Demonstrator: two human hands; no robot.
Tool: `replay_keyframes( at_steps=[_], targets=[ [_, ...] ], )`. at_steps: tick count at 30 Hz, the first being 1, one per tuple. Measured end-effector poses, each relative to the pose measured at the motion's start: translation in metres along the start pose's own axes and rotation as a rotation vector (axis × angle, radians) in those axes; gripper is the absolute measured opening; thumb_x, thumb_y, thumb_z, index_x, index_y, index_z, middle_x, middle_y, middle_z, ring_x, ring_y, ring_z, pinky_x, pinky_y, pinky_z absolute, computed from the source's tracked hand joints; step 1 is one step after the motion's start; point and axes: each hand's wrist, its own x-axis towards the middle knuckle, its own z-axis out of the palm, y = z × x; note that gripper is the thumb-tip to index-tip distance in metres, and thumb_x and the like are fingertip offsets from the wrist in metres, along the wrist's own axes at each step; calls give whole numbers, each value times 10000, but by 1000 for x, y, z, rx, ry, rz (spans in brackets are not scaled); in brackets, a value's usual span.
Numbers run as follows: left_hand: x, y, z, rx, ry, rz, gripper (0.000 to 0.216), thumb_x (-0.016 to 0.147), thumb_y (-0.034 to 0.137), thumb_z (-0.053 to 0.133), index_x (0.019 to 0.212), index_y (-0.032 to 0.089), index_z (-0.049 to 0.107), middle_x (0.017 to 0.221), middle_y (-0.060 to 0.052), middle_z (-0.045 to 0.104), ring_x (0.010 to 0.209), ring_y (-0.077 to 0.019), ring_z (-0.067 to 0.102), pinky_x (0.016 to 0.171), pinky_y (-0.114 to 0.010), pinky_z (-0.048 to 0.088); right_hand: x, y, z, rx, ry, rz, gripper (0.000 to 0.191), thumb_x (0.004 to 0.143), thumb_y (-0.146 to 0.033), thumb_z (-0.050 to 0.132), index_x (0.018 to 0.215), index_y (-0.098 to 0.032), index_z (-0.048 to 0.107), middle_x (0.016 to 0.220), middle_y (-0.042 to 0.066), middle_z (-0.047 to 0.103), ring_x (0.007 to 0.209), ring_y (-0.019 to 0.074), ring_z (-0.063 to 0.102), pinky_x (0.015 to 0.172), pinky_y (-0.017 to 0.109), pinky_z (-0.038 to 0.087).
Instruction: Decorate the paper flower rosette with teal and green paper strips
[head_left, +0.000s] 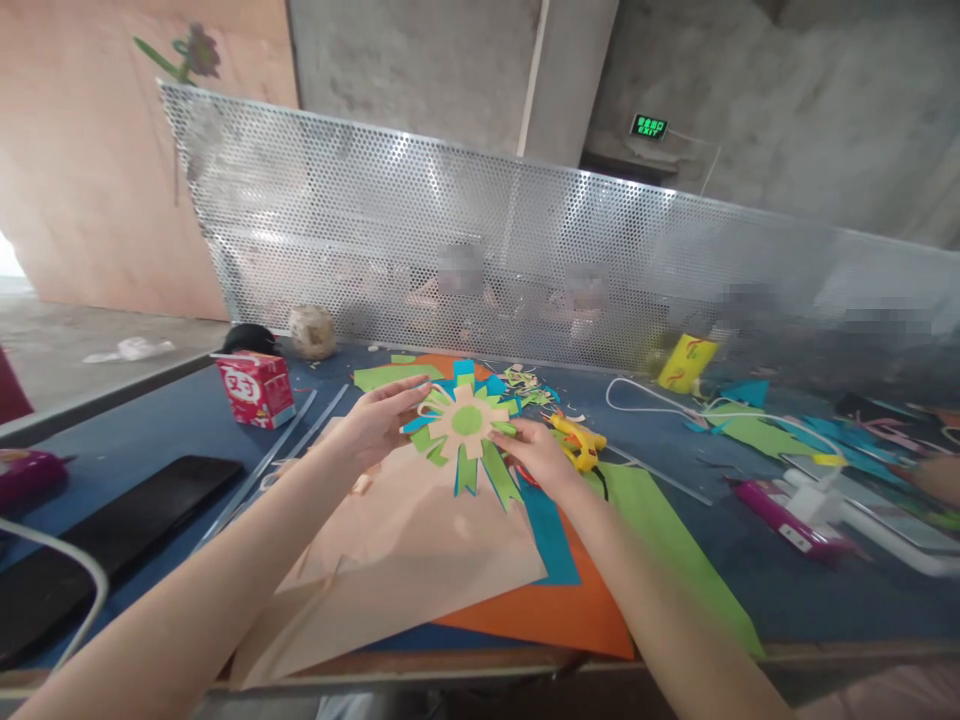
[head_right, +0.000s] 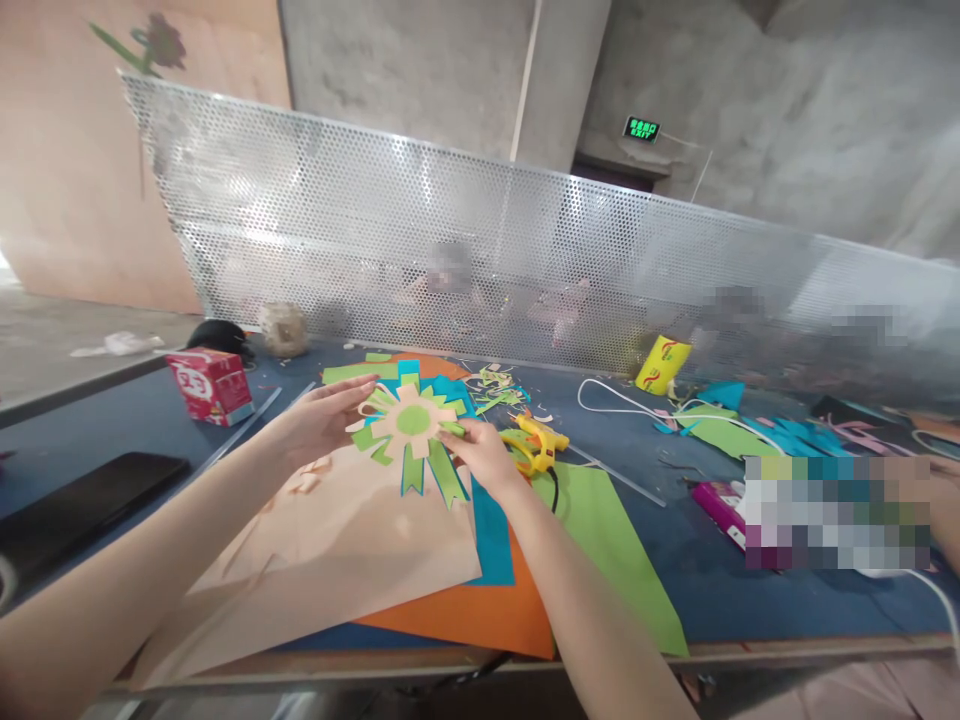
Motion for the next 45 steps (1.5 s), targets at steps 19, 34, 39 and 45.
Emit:
replay_keyframes(
  at_steps=[19, 34, 39, 45],
  targets=[
    [2, -3, -3, 213, 104, 176, 394, 610, 424, 658, 920, 185, 609, 859, -53, 639, 644, -111, 590, 574, -240, 466, 2, 4, -2, -44, 11, -19, 247, 584, -406, 660, 676, -182, 609, 583, -29, 569, 494, 98, 482, 466, 217, 376],
    [1, -5, -4, 638, 95, 583, 416, 611, 293, 672, 994, 164, 573, 755, -56, 677, 699, -178, 628, 646, -292, 483, 1, 2, -2, -83, -17, -14, 227, 619, -370, 637, 695, -160, 598, 578, -33, 546, 504, 89, 473, 467, 210, 369],
    [1, -6, -4, 794, 164, 667, 355, 653, 315, 628, 978, 179, 586, 779, -61, 692, 725, -195, 638, 666, -308, 490, 0, 0, -2, -89, -12, -5, 230, 622, -365, 630, 705, -154, 594, 582, -34, 542, 508, 88, 472, 468, 208, 369],
    [0, -4, -7, 803, 191, 683, 315, 670, 327, 608, 944, 170, 600, 767, -57, 699, 713, -189, 642, 659, -288, 488, 0, 0, -2, -96, -7, 3, 212, 619, -345, 629, 710, -156, 598, 575, -38, 541, 498, 85, 465, 468, 209, 369]
  ],
)
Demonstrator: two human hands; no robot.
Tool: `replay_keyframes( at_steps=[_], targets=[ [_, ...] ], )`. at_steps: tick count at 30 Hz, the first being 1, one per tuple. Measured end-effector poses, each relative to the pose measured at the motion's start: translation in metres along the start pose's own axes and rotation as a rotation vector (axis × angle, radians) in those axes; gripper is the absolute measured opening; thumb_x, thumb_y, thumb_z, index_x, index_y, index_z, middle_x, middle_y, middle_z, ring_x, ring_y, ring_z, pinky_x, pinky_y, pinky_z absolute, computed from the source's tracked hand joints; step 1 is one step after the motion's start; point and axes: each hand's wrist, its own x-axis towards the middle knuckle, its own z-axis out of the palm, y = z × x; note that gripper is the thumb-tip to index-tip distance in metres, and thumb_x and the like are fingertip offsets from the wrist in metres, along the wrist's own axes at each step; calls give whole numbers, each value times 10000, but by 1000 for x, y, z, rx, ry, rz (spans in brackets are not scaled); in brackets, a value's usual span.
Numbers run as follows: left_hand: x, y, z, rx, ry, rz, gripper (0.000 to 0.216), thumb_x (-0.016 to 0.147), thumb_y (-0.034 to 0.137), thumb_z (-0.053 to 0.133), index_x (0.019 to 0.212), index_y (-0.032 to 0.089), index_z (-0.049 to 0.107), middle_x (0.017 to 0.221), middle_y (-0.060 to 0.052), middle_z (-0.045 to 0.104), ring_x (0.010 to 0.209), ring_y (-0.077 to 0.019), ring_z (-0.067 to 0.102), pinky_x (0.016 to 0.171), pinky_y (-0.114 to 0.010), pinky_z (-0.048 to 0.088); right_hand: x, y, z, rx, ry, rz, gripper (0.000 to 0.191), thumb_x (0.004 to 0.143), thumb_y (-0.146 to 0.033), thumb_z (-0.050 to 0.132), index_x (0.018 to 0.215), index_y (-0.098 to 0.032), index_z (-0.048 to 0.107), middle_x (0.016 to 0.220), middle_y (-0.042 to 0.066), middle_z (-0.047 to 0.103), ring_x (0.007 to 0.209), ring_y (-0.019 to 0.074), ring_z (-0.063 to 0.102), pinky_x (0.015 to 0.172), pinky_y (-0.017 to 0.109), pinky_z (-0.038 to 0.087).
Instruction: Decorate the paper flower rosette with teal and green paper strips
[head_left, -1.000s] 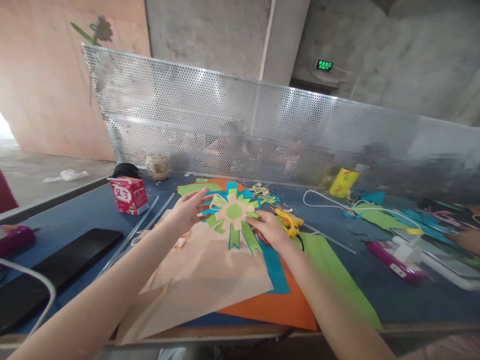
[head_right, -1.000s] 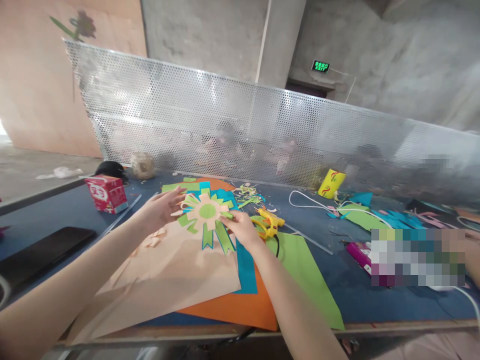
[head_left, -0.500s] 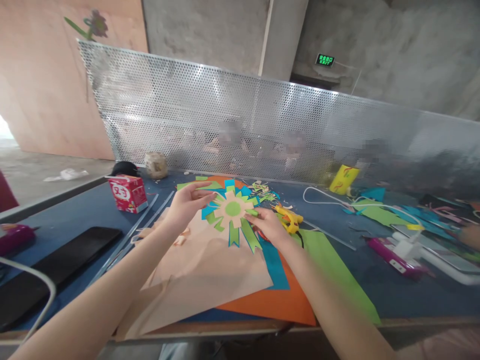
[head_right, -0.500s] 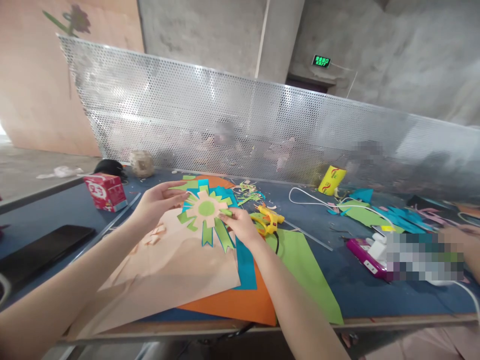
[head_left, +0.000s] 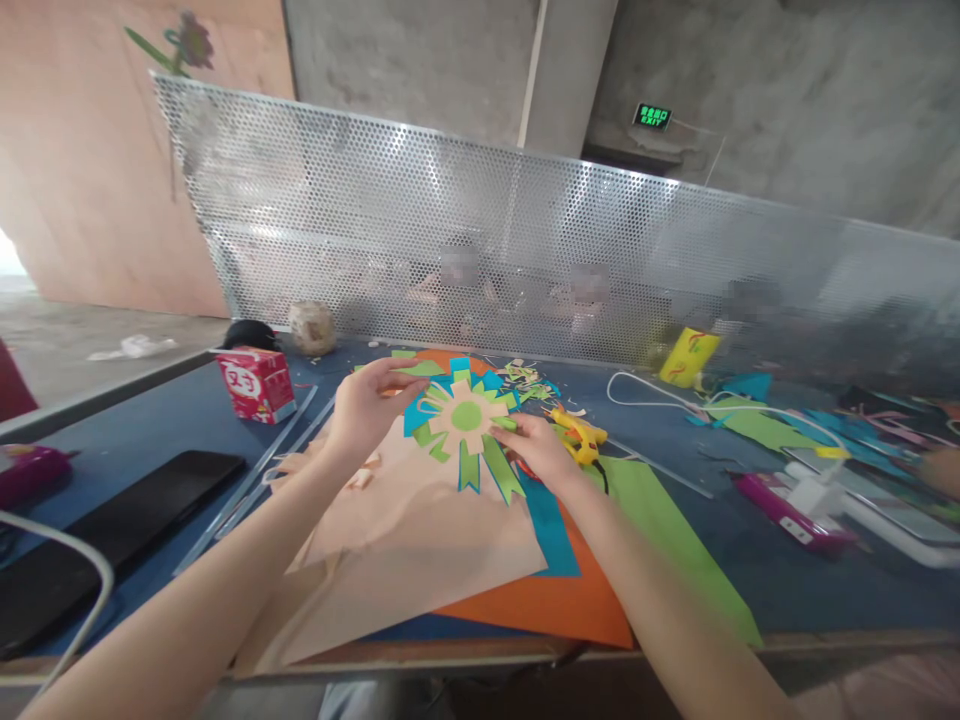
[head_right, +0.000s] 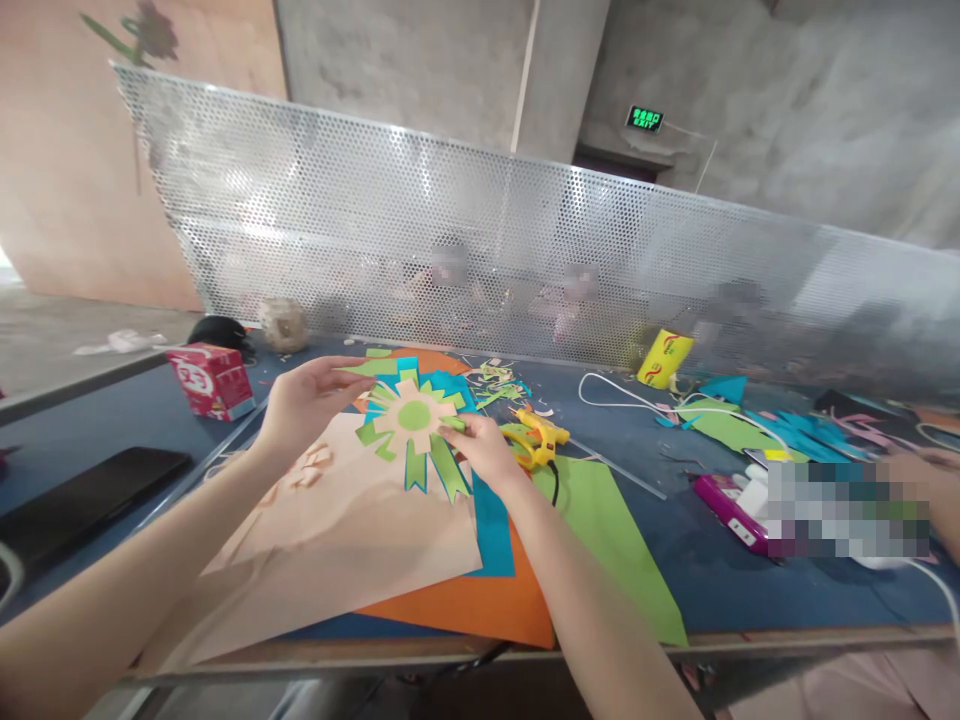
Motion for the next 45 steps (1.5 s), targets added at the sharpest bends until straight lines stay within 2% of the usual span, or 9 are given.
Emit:
replay_keyframes(
  at_steps=[7, 12, 15, 19, 23, 27, 33, 39, 45],
  targets=[
    [-2, 2, 1, 60, -18, 85, 307, 669, 281, 606, 956, 172, 588, 778, -48, 688, 693, -173, 639, 630, -268, 492, 1, 3, 0, -6, 2, -2, 223, 620, -357, 622, 712, -156, 595, 583, -34, 547, 498, 86, 469, 463, 210, 365],
    [0, 1, 1, -17, -21, 61, 308, 650, 258, 627, 940, 165, 578, 753, -51, 680, 710, -176, 633, 639, -277, 486, 1, 3, 1, -4, -7, 1, 217, 624, -363, 615, 690, -158, 586, 574, -38, 535, 498, 88, 473, 465, 212, 367],
    [2, 0, 1, -106, -34, 6, 315, 621, 257, 655, 910, 155, 581, 734, -50, 671, 700, -175, 629, 646, -286, 491, 1, 2, 0, -5, -8, 1, 231, 622, -374, 617, 696, -158, 584, 588, -34, 542, 511, 93, 484, 471, 216, 373],
    [4, -1, 1, -340, -76, -222, 396, 607, 325, 667, 950, 152, 572, 791, -66, 658, 725, -183, 624, 604, -298, 511, 0, 1, 0, -11, -1, -2, 228, 621, -371, 620, 685, -157, 576, 569, -40, 528, 498, 86, 471, 464, 211, 362],
    [4, 0, 1, -397, -93, -386, 398, 602, 411, 658, 907, 162, 601, 848, -76, 641, 739, -168, 607, 563, -260, 510, 0, 1, 0, -18, -6, -2, 224, 627, -362, 616, 696, -153, 576, 577, -38, 527, 490, 80, 456, 456, 206, 356],
    [1, 3, 3, -366, -115, -378, 409, 605, 465, 634, 876, 159, 628, 858, -78, 634, 754, -166, 589, 572, -258, 513, 0, 1, 0, -31, -5, -4, 231, 627, -364, 619, 695, -146, 582, 563, -38, 515, 487, 80, 450, 458, 208, 360],
    [-1, 2, 6, -331, -165, -291, 387, 573, 403, 678, 870, 157, 644, 857, -78, 653, 717, -163, 601, 608, -284, 515, 0, 0, 1, -35, -4, -11, 225, 629, -361, 620, 692, -148, 590, 568, -37, 527, 490, 79, 458, 459, 204, 360],
    [3, -8, 9, -364, -103, -321, 272, 594, 365, 669, 765, 153, 658, 764, -43, 662, 663, -143, 602, 606, -277, 521, -1, 0, 2, -26, 1, -8, 226, 628, -373, 624, 710, -163, 610, 583, -32, 557, 501, 94, 486, 463, 213, 372],
    [7, -19, 9, -599, -154, -423, 320, 603, 260, 690, 902, 171, 621, 690, -6, 645, 521, -79, 564, 558, -233, 500, -3, 0, 6, 52, -39, 36, 229, 615, -367, 644, 738, -174, 630, 658, -16, 606, 546, 108, 527, 483, 218, 397]
  ],
)
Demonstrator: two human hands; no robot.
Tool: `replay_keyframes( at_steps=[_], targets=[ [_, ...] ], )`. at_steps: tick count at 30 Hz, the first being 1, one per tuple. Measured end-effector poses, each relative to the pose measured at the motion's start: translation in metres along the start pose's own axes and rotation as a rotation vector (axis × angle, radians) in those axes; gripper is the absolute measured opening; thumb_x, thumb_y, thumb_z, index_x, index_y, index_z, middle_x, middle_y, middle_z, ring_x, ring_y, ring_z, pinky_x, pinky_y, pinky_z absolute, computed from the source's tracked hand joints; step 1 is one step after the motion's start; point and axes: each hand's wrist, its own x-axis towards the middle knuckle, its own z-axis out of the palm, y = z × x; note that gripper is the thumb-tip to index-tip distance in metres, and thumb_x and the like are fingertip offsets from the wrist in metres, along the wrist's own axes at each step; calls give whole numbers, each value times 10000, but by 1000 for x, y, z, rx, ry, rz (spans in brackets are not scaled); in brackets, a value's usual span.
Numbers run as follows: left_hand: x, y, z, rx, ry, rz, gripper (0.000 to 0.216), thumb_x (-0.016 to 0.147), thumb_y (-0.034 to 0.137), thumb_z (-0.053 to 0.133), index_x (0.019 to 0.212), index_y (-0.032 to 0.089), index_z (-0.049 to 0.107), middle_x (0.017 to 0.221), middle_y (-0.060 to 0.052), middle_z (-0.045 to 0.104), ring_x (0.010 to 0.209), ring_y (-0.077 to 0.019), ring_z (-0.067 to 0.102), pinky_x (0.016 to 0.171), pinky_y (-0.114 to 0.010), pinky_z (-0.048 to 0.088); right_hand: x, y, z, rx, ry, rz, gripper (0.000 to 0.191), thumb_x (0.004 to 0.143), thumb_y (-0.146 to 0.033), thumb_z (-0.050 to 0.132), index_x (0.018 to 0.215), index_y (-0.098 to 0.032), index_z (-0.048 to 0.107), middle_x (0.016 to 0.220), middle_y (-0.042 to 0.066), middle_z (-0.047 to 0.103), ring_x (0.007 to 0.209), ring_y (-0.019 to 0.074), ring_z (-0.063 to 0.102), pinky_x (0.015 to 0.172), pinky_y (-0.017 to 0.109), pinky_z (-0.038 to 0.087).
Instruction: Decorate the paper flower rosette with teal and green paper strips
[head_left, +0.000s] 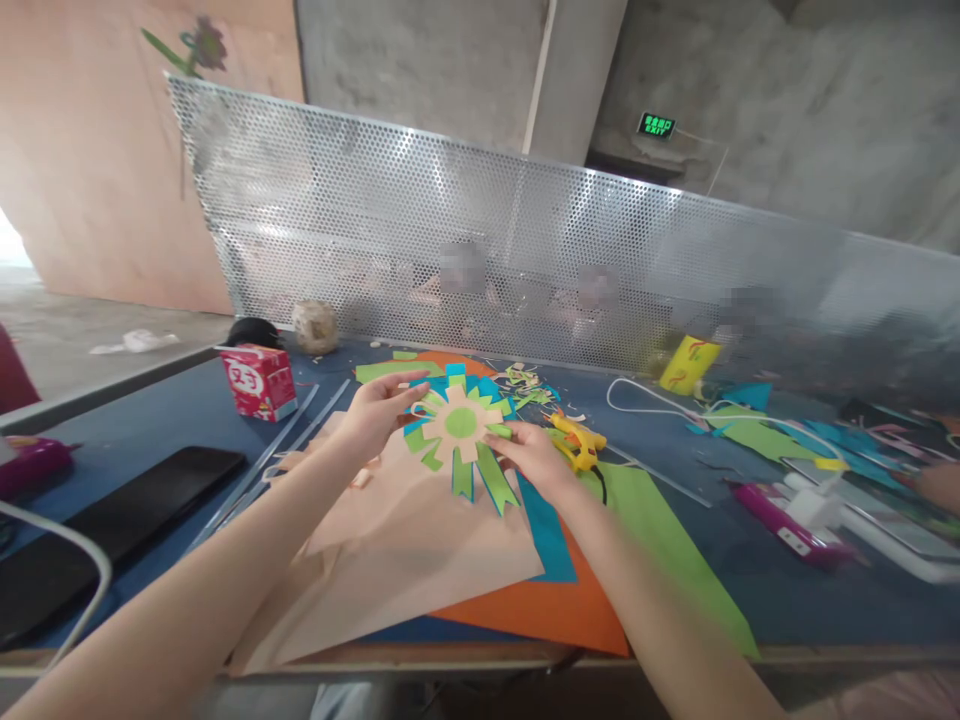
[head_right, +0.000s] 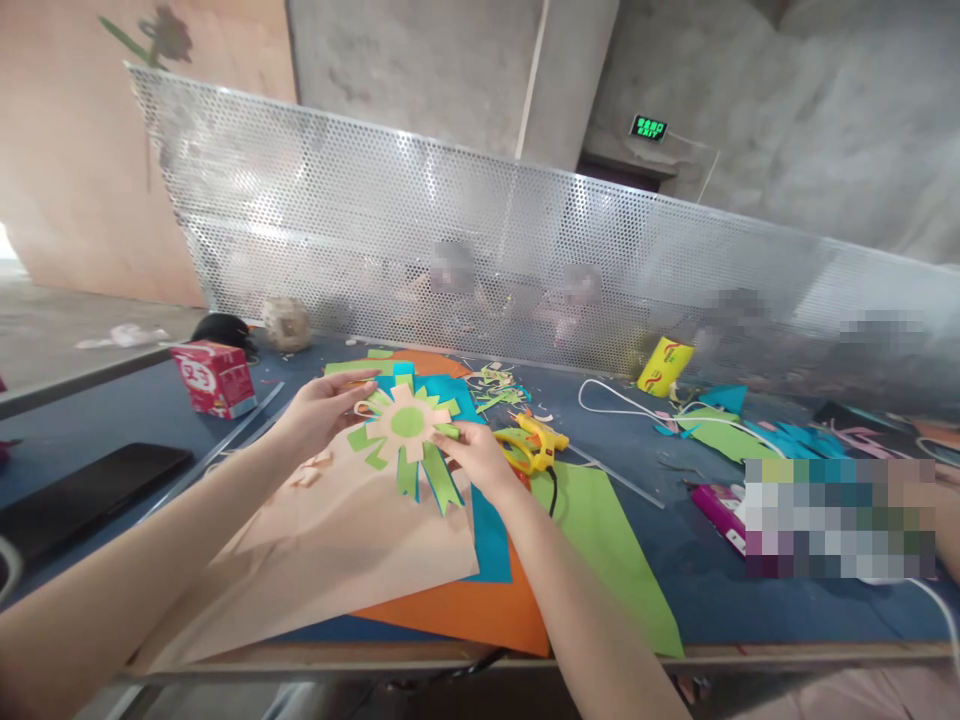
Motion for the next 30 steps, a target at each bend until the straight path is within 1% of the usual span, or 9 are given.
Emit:
replay_keyframes(
  at_steps=[5, 8, 11, 13, 16, 20, 24, 26, 30],
  targets=[
    [2, 0, -1, -156, 22, -78, 280, 692, 211, 617, 964, 170, 566, 631, 9, 629, 506, -79, 568, 562, -218, 489, -2, 1, 7, 140, -77, 44, 245, 618, -359, 652, 760, -160, 632, 686, 3, 620, 571, 122, 556, 509, 234, 424],
    [7, -5, -4, -245, 72, -204, 294, 758, 355, 522, 987, 170, 512, 653, -33, 650, 576, -144, 615, 573, -284, 496, -4, 1, 13, 221, -13, 60, 266, 602, -361, 665, 760, -150, 630, 667, 14, 630, 561, 137, 571, 508, 248, 437],
    [9, -13, -6, -300, 46, -267, 399, 743, 489, 479, 986, 174, 505, 797, -95, 670, 673, -200, 641, 625, -350, 503, -4, 1, 17, 324, 85, 49, 287, 576, -358, 682, 775, -157, 634, 693, 21, 651, 585, 156, 592, 524, 264, 451],
    [7, -18, -4, -288, -18, -254, 418, 720, 500, 508, 968, 165, 531, 854, -114, 666, 730, -216, 643, 662, -351, 500, -4, 2, 19, 404, 107, 41, 289, 559, -345, 694, 777, -167, 633, 734, 26, 662, 623, 168, 605, 532, 268, 459],
    [1, -21, 3, -253, -96, -179, 371, 693, 432, 585, 917, 136, 580, 881, -118, 663, 753, -201, 638, 702, -319, 495, -3, 5, 23, 497, 71, 65, 291, 544, -312, 709, 784, -171, 625, 769, 32, 669, 647, 170, 616, 542, 267, 470],
    [-2, -21, 6, -242, -43, -82, 312, 672, 357, 633, 886, 130, 614, 846, -93, 666, 656, -148, 628, 629, -260, 502, -4, 8, 28, 530, 18, 128, 327, 531, -282, 721, 818, -172, 612, 776, 39, 672, 640, 168, 623, 551, 267, 479],
    [0, -21, 2, -275, 27, -65, 258, 658, 311, 652, 843, 132, 629, 849, -83, 661, 603, -121, 611, 590, -243, 505, -6, 8, 30, 547, -16, 158, 298, 545, -271, 717, 807, -173, 614, 817, 48, 671, 672, 167, 628, 592, 272, 488],
    [-1, -21, 0, -306, 8, -73, 276, 670, 327, 640, 882, 151, 619, 871, -73, 657, 631, -127, 616, 599, -255, 506, -7, 7, 30, 564, -32, 152, 289, 555, -265, 714, 815, -183, 616, 845, 43, 669, 693, 164, 627, 609, 273, 490],
    [-8, -19, 3, -347, -105, -73, 309, 691, 367, 612, 940, 185, 593, 847, -48, 655, 679, -138, 621, 651, -298, 502, -7, 4, 27, 545, -41, 131, 258, 584, -275, 701, 814, -189, 620, 835, 34, 667, 679, 153, 619, 573, 257, 484]
  ],
)
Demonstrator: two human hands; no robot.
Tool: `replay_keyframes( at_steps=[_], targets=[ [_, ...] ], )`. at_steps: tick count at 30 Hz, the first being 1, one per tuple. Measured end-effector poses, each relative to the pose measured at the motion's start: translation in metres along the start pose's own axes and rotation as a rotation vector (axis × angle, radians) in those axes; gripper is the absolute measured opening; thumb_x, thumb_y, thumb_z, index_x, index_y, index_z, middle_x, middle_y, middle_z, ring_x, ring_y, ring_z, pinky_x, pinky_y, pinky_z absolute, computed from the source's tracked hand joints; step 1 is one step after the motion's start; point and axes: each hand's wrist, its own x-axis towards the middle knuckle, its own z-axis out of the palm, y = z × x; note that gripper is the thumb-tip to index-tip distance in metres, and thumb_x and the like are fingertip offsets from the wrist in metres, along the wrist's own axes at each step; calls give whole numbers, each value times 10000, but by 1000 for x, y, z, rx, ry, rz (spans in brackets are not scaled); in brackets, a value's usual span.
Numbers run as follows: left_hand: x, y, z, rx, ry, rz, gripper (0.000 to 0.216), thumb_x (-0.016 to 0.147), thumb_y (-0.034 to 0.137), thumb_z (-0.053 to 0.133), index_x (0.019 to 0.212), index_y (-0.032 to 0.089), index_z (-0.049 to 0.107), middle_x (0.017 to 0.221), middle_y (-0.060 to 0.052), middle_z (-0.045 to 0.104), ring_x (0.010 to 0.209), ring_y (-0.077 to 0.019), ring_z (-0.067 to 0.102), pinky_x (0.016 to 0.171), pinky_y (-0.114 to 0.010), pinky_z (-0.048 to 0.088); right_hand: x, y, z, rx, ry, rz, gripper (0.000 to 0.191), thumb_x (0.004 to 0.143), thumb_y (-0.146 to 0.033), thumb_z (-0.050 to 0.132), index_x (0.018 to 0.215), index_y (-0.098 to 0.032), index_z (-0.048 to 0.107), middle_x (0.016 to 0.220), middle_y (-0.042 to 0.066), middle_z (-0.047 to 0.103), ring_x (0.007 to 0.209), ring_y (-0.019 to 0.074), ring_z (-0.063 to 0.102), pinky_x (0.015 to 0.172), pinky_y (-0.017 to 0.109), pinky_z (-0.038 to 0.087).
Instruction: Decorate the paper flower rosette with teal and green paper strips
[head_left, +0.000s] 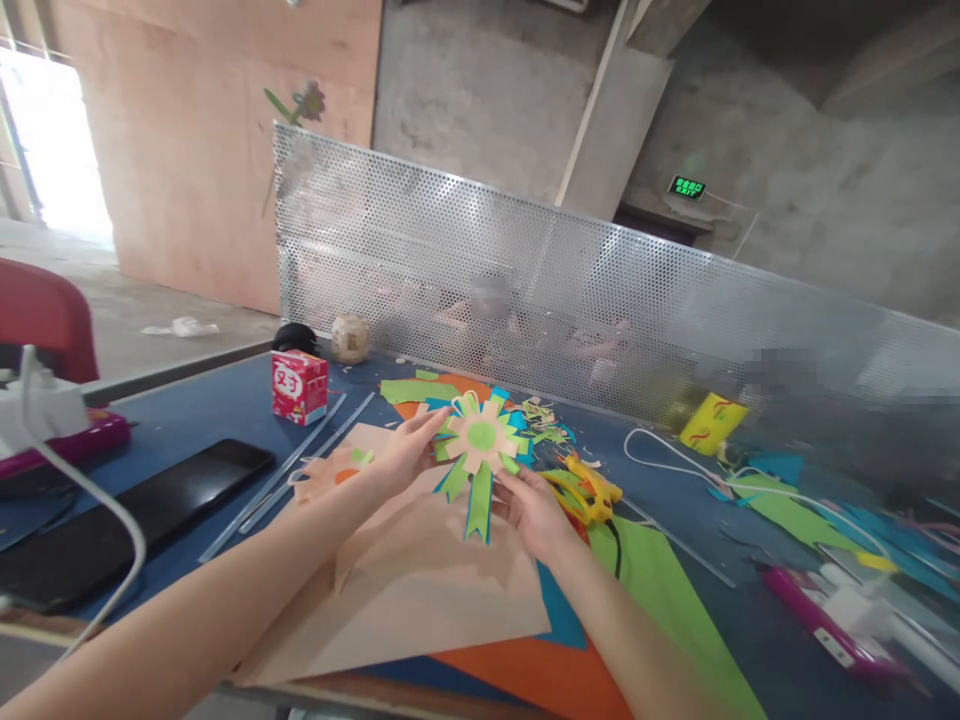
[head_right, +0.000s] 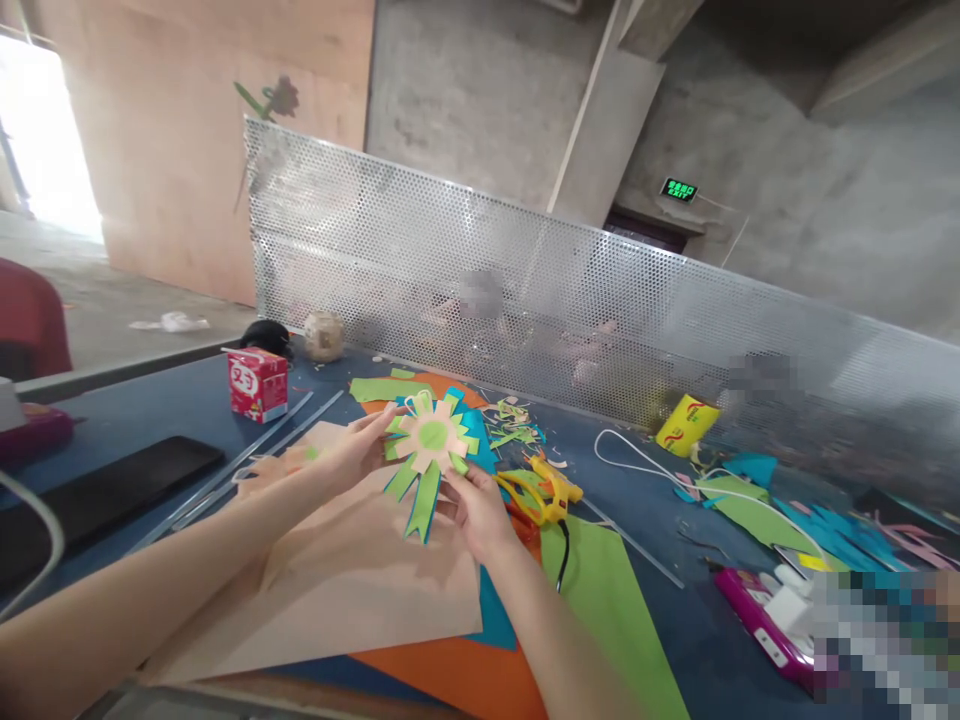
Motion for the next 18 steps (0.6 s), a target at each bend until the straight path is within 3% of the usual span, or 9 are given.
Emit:
replay_keyframes(
  at_steps=[7, 14, 18],
  targets=[
    [-11, -5, 8, 168, -20, -30, 289, 560, 190, 723, 825, 158, 612, 792, -39, 662, 712, -148, 617, 672, -275, 484, 2, -2, -5, -106, -45, -40, 274, 607, -312, 681, 851, -197, 629, 848, 40, 662, 716, 169, 613, 586, 277, 472],
    [-14, -13, 14, 217, -39, -56, 237, 591, 244, 698, 801, 160, 628, 880, -61, 669, 742, -176, 622, 682, -311, 496, 2, -3, -2, -198, 19, -127, 253, 603, -311, 679, 807, -164, 645, 799, 53, 668, 697, 192, 607, 598, 294, 467],
    [-16, -11, 17, 213, -71, -71, 260, 604, 248, 689, 838, 151, 625, 937, -86, 657, 781, -194, 618, 674, -312, 499, 2, -4, -6, -209, -60, -144, 219, 653, -291, 643, 832, -165, 656, 827, 56, 665, 714, 181, 603, 585, 277, 458]
  ],
)
